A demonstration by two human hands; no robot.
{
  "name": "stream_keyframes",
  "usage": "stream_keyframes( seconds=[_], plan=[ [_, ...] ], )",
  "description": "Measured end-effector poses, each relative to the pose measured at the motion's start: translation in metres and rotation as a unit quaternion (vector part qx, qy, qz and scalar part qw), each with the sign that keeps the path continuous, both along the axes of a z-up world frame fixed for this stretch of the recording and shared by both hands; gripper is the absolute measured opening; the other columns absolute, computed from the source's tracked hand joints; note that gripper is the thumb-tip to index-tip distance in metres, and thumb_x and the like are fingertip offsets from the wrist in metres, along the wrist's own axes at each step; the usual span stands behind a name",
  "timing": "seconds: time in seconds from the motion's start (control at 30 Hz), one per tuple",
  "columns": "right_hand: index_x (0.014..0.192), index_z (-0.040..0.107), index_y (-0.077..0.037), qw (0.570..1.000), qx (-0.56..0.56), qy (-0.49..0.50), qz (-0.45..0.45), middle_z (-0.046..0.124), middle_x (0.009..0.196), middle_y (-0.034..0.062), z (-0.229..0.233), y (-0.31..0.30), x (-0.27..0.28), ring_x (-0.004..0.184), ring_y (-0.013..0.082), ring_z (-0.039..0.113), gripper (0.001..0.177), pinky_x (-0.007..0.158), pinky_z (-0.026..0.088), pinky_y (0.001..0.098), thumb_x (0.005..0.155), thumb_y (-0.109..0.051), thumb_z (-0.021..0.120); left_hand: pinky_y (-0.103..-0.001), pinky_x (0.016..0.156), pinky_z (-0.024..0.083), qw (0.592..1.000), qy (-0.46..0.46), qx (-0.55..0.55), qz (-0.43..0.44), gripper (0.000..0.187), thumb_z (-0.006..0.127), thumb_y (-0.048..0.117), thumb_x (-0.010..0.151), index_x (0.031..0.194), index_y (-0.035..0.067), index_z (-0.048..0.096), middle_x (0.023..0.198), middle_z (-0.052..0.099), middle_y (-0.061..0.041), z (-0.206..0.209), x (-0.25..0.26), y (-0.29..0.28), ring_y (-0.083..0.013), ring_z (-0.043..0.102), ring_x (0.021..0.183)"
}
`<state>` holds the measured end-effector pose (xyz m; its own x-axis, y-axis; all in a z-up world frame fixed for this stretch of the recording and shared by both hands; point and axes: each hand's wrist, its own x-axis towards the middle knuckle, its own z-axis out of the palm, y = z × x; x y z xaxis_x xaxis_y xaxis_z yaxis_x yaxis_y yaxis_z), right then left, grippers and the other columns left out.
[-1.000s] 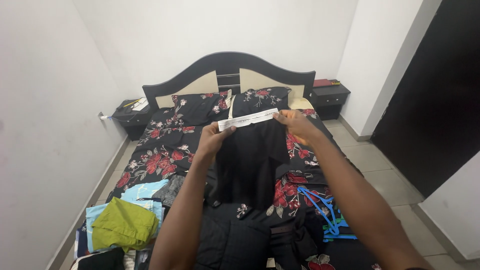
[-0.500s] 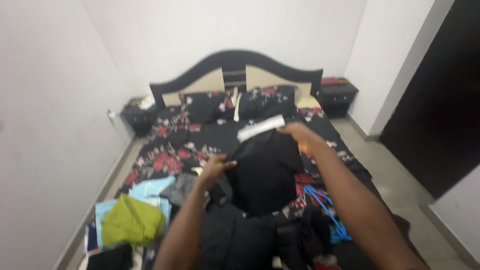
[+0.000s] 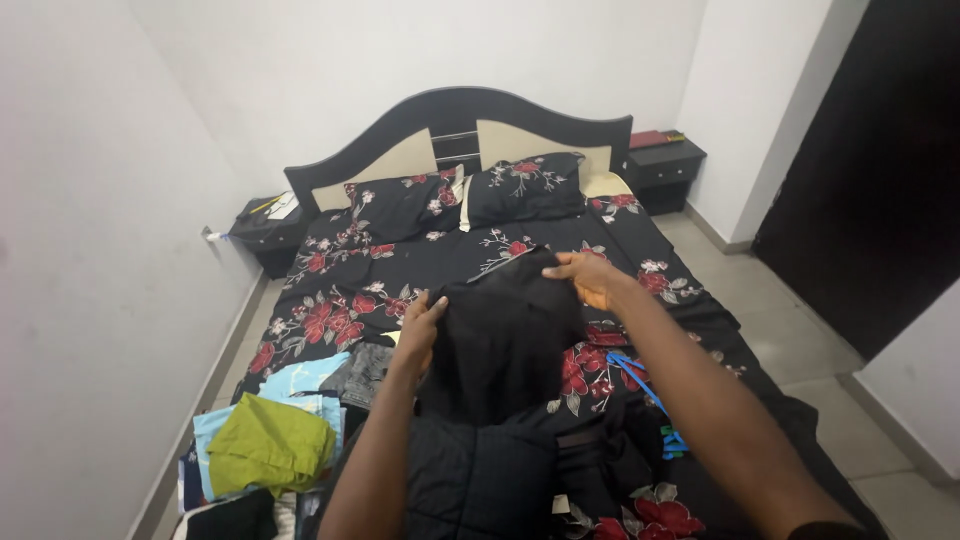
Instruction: Folding a large black comforter and smaller items of clothing on a bed.
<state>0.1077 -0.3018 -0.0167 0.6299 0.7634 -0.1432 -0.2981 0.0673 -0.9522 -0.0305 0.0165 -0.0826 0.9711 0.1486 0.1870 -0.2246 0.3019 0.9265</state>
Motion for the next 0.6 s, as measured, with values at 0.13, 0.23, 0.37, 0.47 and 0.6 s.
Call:
stream_keyframes(
  seconds=[0.13, 0.23, 0.37, 0.47, 0.6],
  plan=[
    [0.129, 0.067, 0.000, 0.988, -0.012, -0.007, -0.153, 0.074, 0.116, 0.0148, 0.034, 0.014, -0.035, 0.101, 0.0261, 0.073, 0.039, 0.089, 0.062, 0.0396, 0.091, -0.004, 0.067, -0.032, 0.107, 0.045, 0.997, -0.011, 0.068, 0.039, 0.048, 0.061, 0.008, 0.098, 0.145, -0.001, 0.052, 0.136, 0.064, -0.010, 0.026, -0.005, -0.013, -0.0197, 0.061, 0.125],
    [0.133, 0.066, -0.002, 0.984, 0.004, -0.027, -0.178, 0.073, 0.121, 0.0150, 0.048, 0.012, -0.048, 0.102, 0.0257, 0.073, 0.044, 0.091, 0.062, 0.0412, 0.089, -0.002, 0.068, -0.031, 0.108, 0.044, 0.994, -0.009, 0.100, 0.048, 0.048, 0.059, 0.010, 0.098, 0.145, 0.001, 0.053, 0.139, 0.065, -0.009, 0.042, -0.004, -0.024, -0.0179, 0.061, 0.126],
    [0.140, 0.055, -0.024, 0.991, -0.016, -0.031, -0.130, 0.070, 0.129, 0.0049, 0.049, 0.004, -0.055, 0.108, 0.0177, 0.073, 0.069, 0.096, 0.059, 0.0421, 0.080, 0.007, 0.067, -0.039, 0.099, 0.052, 0.992, 0.089, 0.070, 0.060, 0.037, 0.063, 0.015, 0.102, 0.129, -0.010, 0.060, 0.125, 0.069, -0.021, 0.043, -0.013, -0.024, -0.0258, 0.068, 0.108],
    [0.135, 0.061, -0.005, 0.994, -0.034, 0.004, -0.107, 0.069, 0.127, 0.0160, -0.005, -0.003, -0.014, 0.102, 0.0245, 0.075, 0.057, 0.094, 0.061, 0.0436, 0.080, 0.012, 0.064, -0.042, 0.091, 0.056, 0.972, 0.216, 0.091, 0.011, 0.033, 0.069, 0.016, 0.103, 0.116, -0.013, 0.065, 0.116, 0.070, -0.026, 0.022, -0.019, -0.020, -0.0294, 0.069, 0.098],
    [0.130, 0.058, 0.009, 0.986, -0.042, 0.095, -0.130, 0.069, 0.119, 0.0270, -0.037, -0.001, -0.002, 0.095, 0.0354, 0.076, 0.044, 0.090, 0.060, 0.0444, 0.086, 0.012, 0.063, -0.038, 0.090, 0.057, 0.971, 0.229, 0.068, -0.006, 0.026, 0.063, 0.015, 0.100, 0.115, -0.005, 0.070, 0.115, 0.073, -0.020, 0.011, -0.036, -0.027, -0.0261, 0.069, 0.100]
  ],
)
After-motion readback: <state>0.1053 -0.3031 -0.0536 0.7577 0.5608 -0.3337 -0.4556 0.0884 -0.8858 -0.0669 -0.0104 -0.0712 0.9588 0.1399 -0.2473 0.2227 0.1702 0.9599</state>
